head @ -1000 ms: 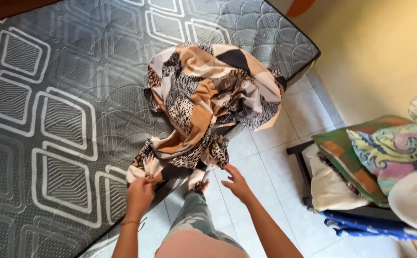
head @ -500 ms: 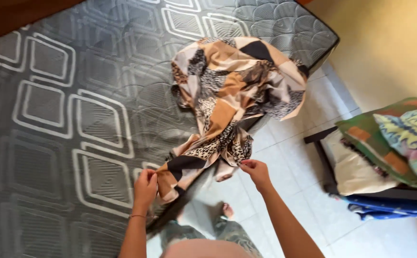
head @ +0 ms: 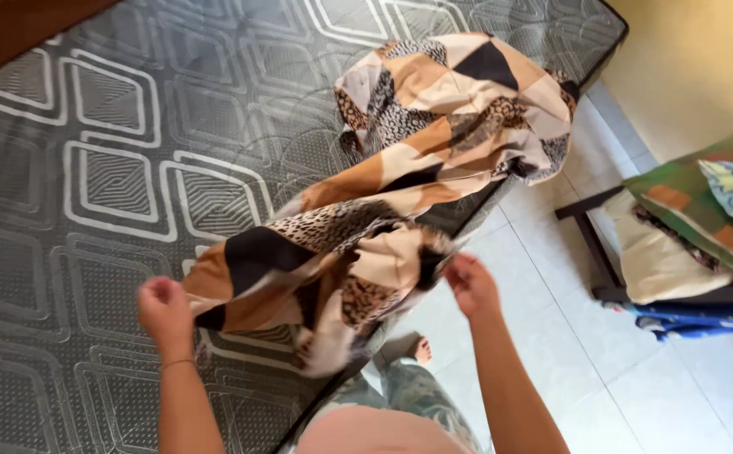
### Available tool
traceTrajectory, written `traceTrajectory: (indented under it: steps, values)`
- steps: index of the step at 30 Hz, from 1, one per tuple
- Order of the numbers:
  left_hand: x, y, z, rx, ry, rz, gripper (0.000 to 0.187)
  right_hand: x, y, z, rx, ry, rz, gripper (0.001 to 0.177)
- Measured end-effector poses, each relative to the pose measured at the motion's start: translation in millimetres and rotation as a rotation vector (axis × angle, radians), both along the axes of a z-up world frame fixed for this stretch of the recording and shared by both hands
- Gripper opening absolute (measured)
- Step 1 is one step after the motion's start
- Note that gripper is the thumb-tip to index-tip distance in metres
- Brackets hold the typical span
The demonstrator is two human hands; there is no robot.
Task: Spreading a large patterned blanket over a mattress and smoothing it out to make the bed.
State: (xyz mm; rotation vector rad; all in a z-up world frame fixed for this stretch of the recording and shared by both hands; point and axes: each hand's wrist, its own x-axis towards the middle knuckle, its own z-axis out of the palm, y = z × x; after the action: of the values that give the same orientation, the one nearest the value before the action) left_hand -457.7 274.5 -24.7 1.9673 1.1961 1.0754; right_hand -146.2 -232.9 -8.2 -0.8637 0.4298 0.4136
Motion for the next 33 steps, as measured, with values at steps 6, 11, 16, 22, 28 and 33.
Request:
traceTrajectory:
  steps: [6, 11, 16, 22, 28, 33]
  values:
    - [-5.1, -114.4, -88.2, -0.423, 0.474, -0.342, 0.024, -79.8, 2.0, -64.3, -0.446, 0.108, 0.227, 0.039]
    - [-4.5, -201.3, -93.8, -1.478, 0.313, -0.297, 0.037, -124.5, 27.9, -46.8, -1.154, -0.125, 0.381, 0.033]
    - [3.8, -227.1, -105.2, -1.535, 0.235, -0.267, 0.092, -163.9, 38.7, -78.0, -1.336, -0.536, 0.773, 0.025]
    - [17.5, -230.8, -95.6, -1.242, 0.428, -0.555, 0.054, -201.7, 83.9, -21.9, -1.396, -1.105, 1.362, 0.031]
    - [39.6, -225.4, 92.5, -1.545, 0.023, -1.026, 0.014, -204.7, 80.6, -76.5, -1.327, -0.982, 1.137, 0.019]
    - [28.8, -225.6, 32.8, -1.580, -0.178, -1.028, 0.044, -200.6, 77.1, -26.2, -1.161, -0.888, 1.103, 0.019]
